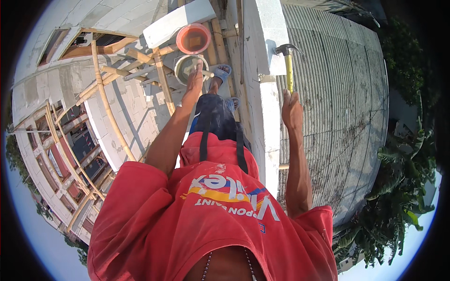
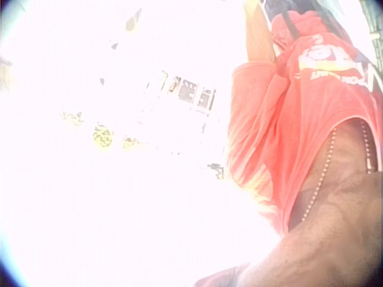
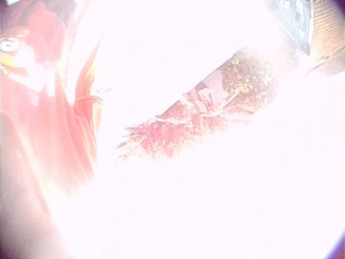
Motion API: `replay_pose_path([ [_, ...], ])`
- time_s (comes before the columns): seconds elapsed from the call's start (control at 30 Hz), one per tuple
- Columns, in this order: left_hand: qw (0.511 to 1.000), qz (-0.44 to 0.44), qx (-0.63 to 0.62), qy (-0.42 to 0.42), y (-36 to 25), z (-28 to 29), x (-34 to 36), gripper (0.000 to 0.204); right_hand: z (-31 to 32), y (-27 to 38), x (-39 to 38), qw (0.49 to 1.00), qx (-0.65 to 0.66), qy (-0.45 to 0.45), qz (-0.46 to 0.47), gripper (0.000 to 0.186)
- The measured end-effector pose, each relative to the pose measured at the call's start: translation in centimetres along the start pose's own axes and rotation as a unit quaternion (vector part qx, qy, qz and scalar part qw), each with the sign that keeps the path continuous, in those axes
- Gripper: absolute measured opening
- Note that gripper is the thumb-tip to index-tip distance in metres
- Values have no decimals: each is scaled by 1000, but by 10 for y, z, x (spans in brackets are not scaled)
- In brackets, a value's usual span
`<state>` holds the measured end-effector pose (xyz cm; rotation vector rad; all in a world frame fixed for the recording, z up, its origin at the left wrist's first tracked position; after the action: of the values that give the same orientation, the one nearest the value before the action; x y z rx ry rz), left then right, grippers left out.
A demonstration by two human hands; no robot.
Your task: The person applies mortar to the top of a wall using a trowel and positions lightweight concrete blocks. They use a hammer to tap the blocks into alignment and verify the level of the row with a spirit level.
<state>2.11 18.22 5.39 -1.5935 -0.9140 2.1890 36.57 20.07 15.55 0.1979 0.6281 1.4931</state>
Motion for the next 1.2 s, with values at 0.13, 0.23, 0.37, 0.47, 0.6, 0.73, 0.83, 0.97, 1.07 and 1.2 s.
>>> replay_pose_path([
  [0.13, 999, -45, 19, 13, -102, -79, 4, 128, 45, 51, -20, 788, 553, 65, -263, 36],
  [0.23, 994, -55, 48, 76, -163, -132, -3, 137, 59, 26, -52, 326, 908, 39, -260, 32],
  [0.37, 982, -59, 115, 141, -190, -170, 41, 144, 73, -20, -104, 74, 928, -133, -339, 17],
  [0.47, 974, -58, 152, 156, -185, -180, 92, 135, 45, -69, -118, 38, 900, -223, -373, 18],
  [0.6, 975, -58, 134, 168, -173, -193, 98, 113, 11, -52, -64, 57, 759, -415, -498, 27],
  [0.73, 979, -61, 131, 142, -172, -191, 93, 115, 0, 22, 19, -39, 925, -20, -377, 15],
  [0.83, 971, -39, 161, 169, -177, -184, 102, 121, -8, 23, 11, -55, 931, -21, -360, 13],
  [0.97, 975, -45, 141, 167, -180, -187, 95, 124, -7, -19, -29, -23, 918, -83, -387, 10],
  [1.07, 976, -54, 136, 158, -176, -183, 100, 124, -16, -7, -8, 38, 869, -219, -443, 17],
  [1.2, 971, -57, 137, 186, -180, -187, 95, 126, 7, 27, 27, 25, 933, -25, -357, 15],
])
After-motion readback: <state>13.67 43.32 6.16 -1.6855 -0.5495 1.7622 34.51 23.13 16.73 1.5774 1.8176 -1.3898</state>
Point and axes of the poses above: each hand's wrist, its own x-axis towards the middle knuckle, its own z-axis out of the back of the hand, y = z × x, the point moved 1 cm from there along x, towards the middle knuckle, and after that the axes turned 5 degrees about z, right-handed, at the moved point
